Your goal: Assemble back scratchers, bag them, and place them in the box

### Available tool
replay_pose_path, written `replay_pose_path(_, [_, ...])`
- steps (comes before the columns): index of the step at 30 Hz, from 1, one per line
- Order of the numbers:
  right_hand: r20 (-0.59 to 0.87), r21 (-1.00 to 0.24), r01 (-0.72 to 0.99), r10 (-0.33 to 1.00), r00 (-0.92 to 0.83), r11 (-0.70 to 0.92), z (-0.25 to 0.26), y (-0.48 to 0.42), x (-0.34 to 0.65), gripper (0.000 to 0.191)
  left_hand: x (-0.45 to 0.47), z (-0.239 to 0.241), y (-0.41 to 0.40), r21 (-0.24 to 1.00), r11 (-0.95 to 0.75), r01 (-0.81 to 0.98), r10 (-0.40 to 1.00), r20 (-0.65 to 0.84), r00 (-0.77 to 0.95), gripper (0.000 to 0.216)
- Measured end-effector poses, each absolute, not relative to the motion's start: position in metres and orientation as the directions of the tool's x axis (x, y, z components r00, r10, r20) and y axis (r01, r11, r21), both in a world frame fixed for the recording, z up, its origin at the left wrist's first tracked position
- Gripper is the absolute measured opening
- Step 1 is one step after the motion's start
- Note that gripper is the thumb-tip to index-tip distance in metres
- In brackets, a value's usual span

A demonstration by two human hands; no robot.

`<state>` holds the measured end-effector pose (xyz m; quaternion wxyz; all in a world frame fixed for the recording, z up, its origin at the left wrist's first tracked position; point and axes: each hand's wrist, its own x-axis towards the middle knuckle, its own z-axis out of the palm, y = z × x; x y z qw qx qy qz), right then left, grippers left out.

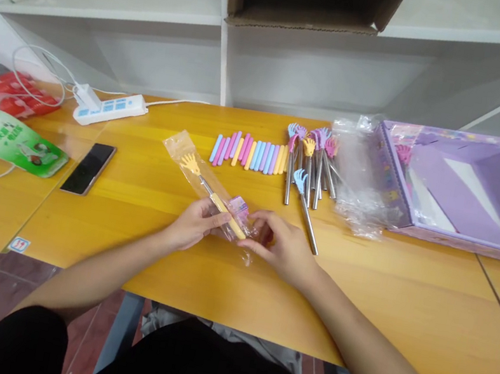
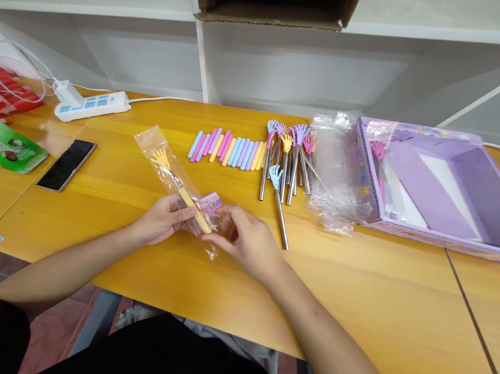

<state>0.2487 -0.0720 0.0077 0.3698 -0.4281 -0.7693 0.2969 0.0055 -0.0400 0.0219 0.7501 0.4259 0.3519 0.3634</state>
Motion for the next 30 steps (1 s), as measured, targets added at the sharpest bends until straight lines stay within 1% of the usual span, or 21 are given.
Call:
replay_pose_path(3, [0.312, -0.756, 0.452, 0.869, -0.385, 0.472, 0.007, -0.072, 0.25, 0.049, 0.004, 0.023, -0.039, 0.902, 0.359, -0.24, 0.854, -0.214, 0.474, 0.043])
replay_pose_path(5, [0.312, -0.772, 0.406, 0.848, -0.428, 0.489, 0.009, -0.071, 0.253, 0.053, 0.003, 0.025, -0.037, 0.902, 0.348, -0.253, 0.868, -0.208, 0.452, 0.043])
replay_pose_path(7, [0.342, -0.772, 0.333, 0.796, -0.499, 0.541, 0.011, -0.069, 0.257, 0.066, 0.002, 0.028, -0.036, 0.899, 0.343, -0.272, 0.881, -0.208, 0.424, 0.043])
replay_pose_path(9, [0.398, -0.728, 0.291, 0.728, -0.559, 0.621, 0.014, -0.068, 0.26, 0.079, 0.001, 0.031, -0.035, 0.896, 0.341, -0.286, 0.895, -0.215, 0.392, 0.043])
replay_pose_path(10, [0.423, -0.692, 0.291, 0.698, -0.578, 0.661, 0.016, -0.068, 0.261, 0.082, 0.001, 0.032, -0.034, 0.894, 0.34, -0.291, 0.9, -0.22, 0.376, 0.042])
replay_pose_path(11, [0.44, -0.654, 0.305, 0.676, -0.591, 0.692, 0.017, -0.068, 0.261, 0.079, 0.001, 0.033, -0.034, 0.893, 0.341, -0.294, 0.904, -0.225, 0.364, 0.042])
replay_pose_path(12, [0.456, -0.615, 0.326, 0.661, -0.596, 0.718, 0.018, -0.069, 0.261, 0.07, 0.001, 0.034, -0.033, 0.891, 0.346, -0.293, 0.904, -0.232, 0.36, 0.041])
replay_pose_path(15, [0.503, -0.51, 0.393, 0.636, -0.585, 0.765, 0.019, -0.072, 0.258, 0.027, 0.0, 0.032, -0.033, 0.886, 0.364, -0.287, 0.891, -0.241, 0.385, 0.04])
replay_pose_path(16, [0.522, -0.489, 0.402, 0.629, -0.577, 0.774, 0.02, -0.072, 0.257, 0.02, 0.0, 0.031, -0.033, 0.887, 0.363, -0.285, 0.888, -0.237, 0.393, 0.04])
replay_pose_path(17, [0.537, -0.483, 0.401, 0.625, -0.566, 0.778, 0.021, -0.073, 0.257, 0.016, 0.0, 0.03, -0.033, 0.89, 0.361, -0.278, 0.884, -0.231, 0.407, 0.04])
replay_pose_path(18, [0.547, -0.497, 0.388, 0.627, -0.554, 0.776, 0.022, -0.074, 0.256, 0.014, 0.0, 0.029, -0.033, 0.896, 0.357, -0.263, 0.877, -0.224, 0.424, 0.04])
replay_pose_path(20, [0.548, -0.569, 0.343, 0.656, -0.519, 0.747, 0.024, -0.075, 0.254, 0.011, 0.0, 0.026, -0.033, 0.913, 0.344, -0.218, 0.861, -0.214, 0.462, 0.039])
replay_pose_path(24, [0.489, -0.726, 0.274, 0.753, -0.441, 0.631, 0.026, -0.075, 0.249, 0.006, -0.001, 0.023, -0.035, 0.936, 0.324, -0.14, 0.822, -0.205, 0.531, 0.037])
replay_pose_path(27, [0.426, -0.79, 0.269, 0.809, -0.405, 0.551, 0.023, -0.075, 0.245, 0.007, 0.0, 0.022, -0.037, 0.933, 0.341, -0.119, 0.785, -0.213, 0.581, 0.041])
replay_pose_path(30, [0.383, -0.825, 0.273, 0.845, -0.374, 0.495, 0.019, -0.074, 0.242, 0.008, 0.002, 0.02, -0.038, 0.932, 0.343, -0.12, 0.756, -0.198, 0.624, 0.043])
